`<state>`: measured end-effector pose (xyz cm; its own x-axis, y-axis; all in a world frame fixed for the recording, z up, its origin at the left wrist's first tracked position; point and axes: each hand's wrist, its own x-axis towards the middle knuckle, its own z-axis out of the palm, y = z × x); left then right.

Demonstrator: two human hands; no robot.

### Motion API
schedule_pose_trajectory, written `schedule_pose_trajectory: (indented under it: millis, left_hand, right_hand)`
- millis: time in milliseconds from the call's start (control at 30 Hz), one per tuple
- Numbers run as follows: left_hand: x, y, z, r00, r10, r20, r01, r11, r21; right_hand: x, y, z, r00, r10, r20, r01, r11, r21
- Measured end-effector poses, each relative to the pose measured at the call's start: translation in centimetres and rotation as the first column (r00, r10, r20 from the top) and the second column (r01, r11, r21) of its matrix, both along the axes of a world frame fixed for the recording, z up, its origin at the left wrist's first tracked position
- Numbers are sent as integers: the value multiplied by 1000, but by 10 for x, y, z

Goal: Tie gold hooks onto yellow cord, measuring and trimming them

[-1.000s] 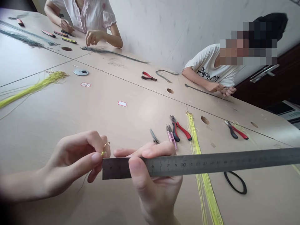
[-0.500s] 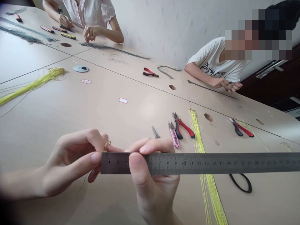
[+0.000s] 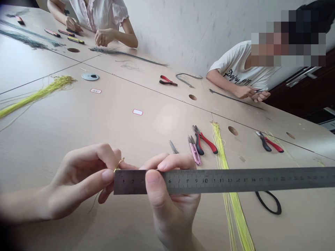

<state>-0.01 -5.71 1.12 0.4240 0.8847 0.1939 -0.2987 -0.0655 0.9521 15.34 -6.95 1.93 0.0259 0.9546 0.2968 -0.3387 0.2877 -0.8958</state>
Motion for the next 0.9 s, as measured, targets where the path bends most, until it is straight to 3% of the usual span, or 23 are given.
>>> schedule_pose_trajectory:
  millis: [233, 900]
  left_hand:
    - [2, 0, 0, 999, -9, 38, 7, 999, 32]
    - [1, 0, 0, 999, -8, 39, 7, 1000, 13]
  right_hand:
    - [-3, 1, 1, 998, -3, -59, 3, 1000, 9]
    - [-2, 1, 1, 999, 21, -27, -21, 1000, 16]
